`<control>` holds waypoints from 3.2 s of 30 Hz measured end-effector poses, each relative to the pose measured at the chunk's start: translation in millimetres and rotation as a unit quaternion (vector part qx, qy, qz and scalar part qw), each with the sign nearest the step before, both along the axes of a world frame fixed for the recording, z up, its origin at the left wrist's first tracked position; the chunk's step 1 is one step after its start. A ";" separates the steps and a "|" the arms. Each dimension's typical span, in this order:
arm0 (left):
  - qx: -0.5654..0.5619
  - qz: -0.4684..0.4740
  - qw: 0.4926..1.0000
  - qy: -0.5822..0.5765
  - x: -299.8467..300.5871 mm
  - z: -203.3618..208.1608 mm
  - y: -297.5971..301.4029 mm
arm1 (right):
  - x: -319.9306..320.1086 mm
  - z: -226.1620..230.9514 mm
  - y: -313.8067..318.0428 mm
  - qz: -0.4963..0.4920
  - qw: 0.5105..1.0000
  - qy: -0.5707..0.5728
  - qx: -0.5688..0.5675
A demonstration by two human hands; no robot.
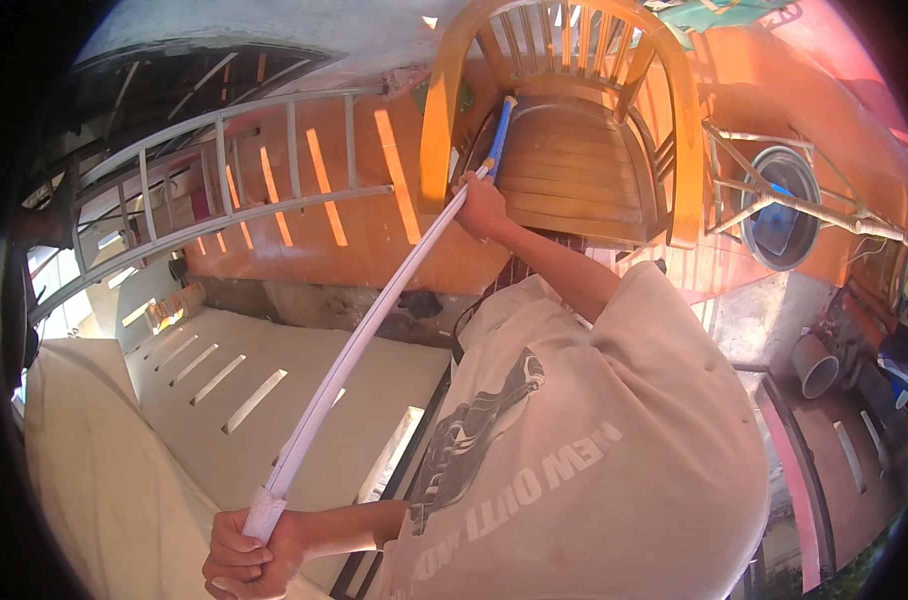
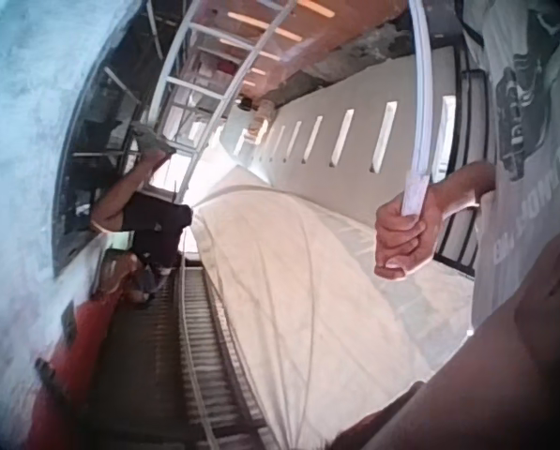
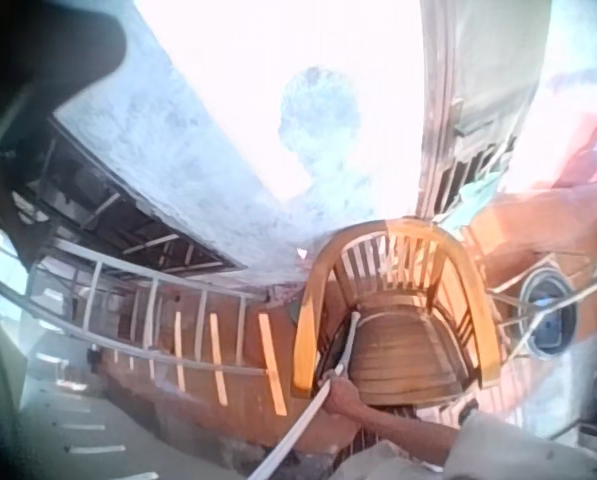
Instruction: The person moves a wooden chair and then uses a broom to sweep the balcony floor. They also briefly handle a pink washing machine while sweeping around it.
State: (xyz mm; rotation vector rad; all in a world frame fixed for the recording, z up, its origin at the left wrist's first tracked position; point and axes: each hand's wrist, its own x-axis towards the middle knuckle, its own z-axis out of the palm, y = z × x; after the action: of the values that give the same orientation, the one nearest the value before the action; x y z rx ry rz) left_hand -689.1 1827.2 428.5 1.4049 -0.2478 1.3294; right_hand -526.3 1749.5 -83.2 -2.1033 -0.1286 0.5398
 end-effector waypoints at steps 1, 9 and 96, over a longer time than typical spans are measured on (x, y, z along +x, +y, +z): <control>0.030 -0.033 0.999 -0.017 5.8 1.8 -1.2 | 15.1 13.3 -5.2 -0.033 0.999 0.009 -0.016; -0.046 0.033 0.998 0.018 -22.2 34.0 61.2 | 3.3 128.3 -106.4 0.104 0.987 -0.006 -0.124; -0.540 -0.196 0.819 -0.022 -98.7 -177.2 76.1 | 84.3 215.4 -169.6 -0.270 0.879 -0.391 -0.041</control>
State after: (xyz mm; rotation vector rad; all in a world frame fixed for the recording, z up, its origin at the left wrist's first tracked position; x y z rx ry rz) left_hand -787.8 1903.3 251.3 0.3167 0.1855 0.8757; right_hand -442.0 1579.9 132.1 -2.1927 0.0303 -0.6657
